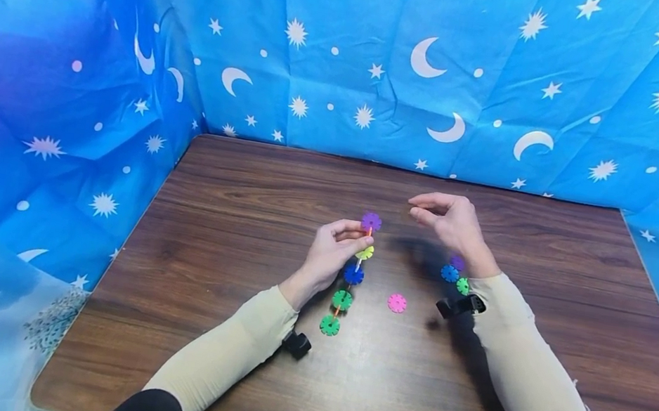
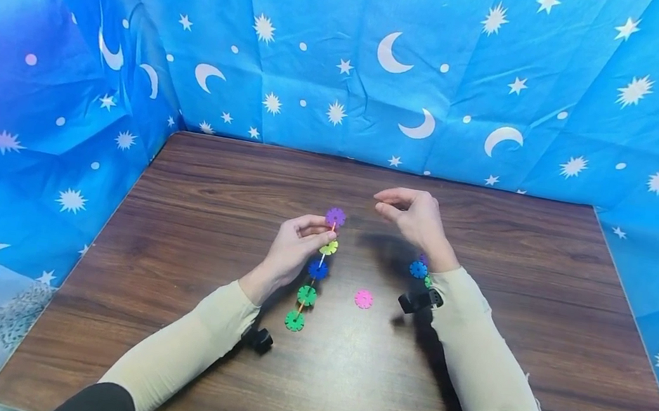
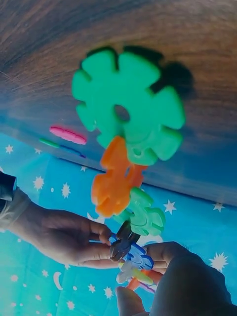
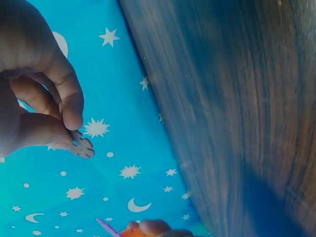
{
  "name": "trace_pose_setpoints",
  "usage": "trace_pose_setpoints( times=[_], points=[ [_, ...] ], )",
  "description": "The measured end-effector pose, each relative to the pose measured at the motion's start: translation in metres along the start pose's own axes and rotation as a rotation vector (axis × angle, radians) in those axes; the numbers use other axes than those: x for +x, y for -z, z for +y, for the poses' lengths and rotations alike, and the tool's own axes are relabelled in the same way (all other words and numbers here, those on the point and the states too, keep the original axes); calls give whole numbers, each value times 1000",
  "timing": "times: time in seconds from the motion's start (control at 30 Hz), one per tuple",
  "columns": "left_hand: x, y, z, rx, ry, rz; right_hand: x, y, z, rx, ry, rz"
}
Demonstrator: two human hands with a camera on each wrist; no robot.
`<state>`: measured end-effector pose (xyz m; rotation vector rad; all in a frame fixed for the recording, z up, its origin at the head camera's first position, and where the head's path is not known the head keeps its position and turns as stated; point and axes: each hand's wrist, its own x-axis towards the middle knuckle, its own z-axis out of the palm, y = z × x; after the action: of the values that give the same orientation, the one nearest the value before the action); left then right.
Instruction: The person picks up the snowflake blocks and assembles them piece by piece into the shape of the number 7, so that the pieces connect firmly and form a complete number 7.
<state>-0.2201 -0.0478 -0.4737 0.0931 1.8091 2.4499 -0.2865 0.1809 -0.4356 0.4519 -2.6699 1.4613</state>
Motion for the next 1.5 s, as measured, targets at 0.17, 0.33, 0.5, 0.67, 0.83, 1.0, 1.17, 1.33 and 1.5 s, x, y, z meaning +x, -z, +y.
trace_pose_setpoints(
  times=[0.17,0.33,0.5,0.67,0.83,1.0,1.17,1.33,1.5],
  points=[
    [0,0,0,23,17,-12,4,-4,-5,123,27,-34],
    [0,0,-1,27,17,-28,3,-8,-21,209,63,-67],
    [0,1,-1,19,22,-36,0,-15,-38,236,120,-77],
    [0,1,-1,5,25,-49,5,-28,-27,321,130,-71],
    [-1,1,0,6,29,-59,10,-36,-14,388,131,-51],
    [-1,0,-1,6,31,-64,10,-38,-11,432,134,-52],
    [-2,1,-1,7,29,-79,8,-40,-12,501,125,-67],
    [0,3,-1,17,23,-79,8,-43,-15,588,116,-85],
    [0,3,-1,26,26,-95,7,-46,-15,728,110,-122]
  ],
)
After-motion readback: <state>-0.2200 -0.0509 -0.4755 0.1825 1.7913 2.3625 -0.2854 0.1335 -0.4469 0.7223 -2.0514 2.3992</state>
